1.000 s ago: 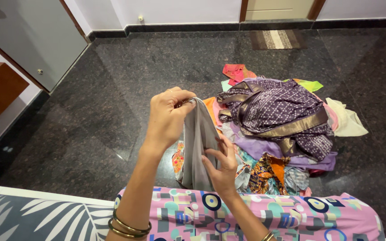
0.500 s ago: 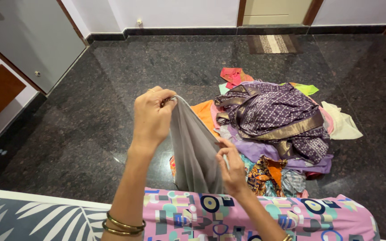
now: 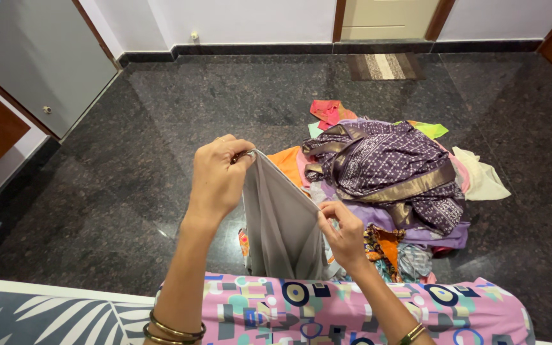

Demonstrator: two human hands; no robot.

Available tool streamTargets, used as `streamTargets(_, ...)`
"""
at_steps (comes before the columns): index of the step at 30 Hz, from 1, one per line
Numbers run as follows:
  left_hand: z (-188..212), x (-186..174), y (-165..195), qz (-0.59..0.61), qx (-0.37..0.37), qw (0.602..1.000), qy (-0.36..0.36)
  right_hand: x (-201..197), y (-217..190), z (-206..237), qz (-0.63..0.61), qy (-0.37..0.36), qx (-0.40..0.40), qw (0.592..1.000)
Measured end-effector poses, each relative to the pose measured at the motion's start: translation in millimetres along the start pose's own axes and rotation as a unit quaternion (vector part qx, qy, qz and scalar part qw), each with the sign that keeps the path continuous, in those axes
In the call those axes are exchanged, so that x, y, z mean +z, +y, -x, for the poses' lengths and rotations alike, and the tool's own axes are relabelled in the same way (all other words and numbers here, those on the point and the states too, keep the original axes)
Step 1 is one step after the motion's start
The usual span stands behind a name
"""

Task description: The person folds a light gray cloth by hand while seated on the floor. They repeatedly align edges, fold the fabric in half, and smooth the layers to create a compact bundle.

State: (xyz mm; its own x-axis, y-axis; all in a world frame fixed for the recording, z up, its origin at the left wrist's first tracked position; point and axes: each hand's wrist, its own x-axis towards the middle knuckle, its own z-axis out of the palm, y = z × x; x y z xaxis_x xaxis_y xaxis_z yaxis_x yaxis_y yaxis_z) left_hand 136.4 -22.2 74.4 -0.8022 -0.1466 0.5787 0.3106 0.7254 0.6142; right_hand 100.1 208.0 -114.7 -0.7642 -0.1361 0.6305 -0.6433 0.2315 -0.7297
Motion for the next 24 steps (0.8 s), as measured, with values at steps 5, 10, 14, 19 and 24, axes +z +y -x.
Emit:
streamTargets(5,0,3,-2,0.002,0.015,1.0,0.01,3,-2,-5,-0.006,0.043,-0.006,0.999)
streamTargets(10,-5,13,5,-0.01,0.019,0.999,0.024,12,-8,-7,0.042,0.079,0.148,0.985)
streamTargets(14,-9,27,15,0.002,0.023,0.999,0.037,33,-16,5,0.018,0.129,0.084,0.988)
streamTargets(19,-11,27,20,0.007,0.041,0.998,0.037,42,-25,16,0.049,0.115,0.029,0.992)
streamTargets(24,-10,27,24,0.025,0.048,0.998,0.039,50,-22,17,-0.045,0.063,0.033,0.996)
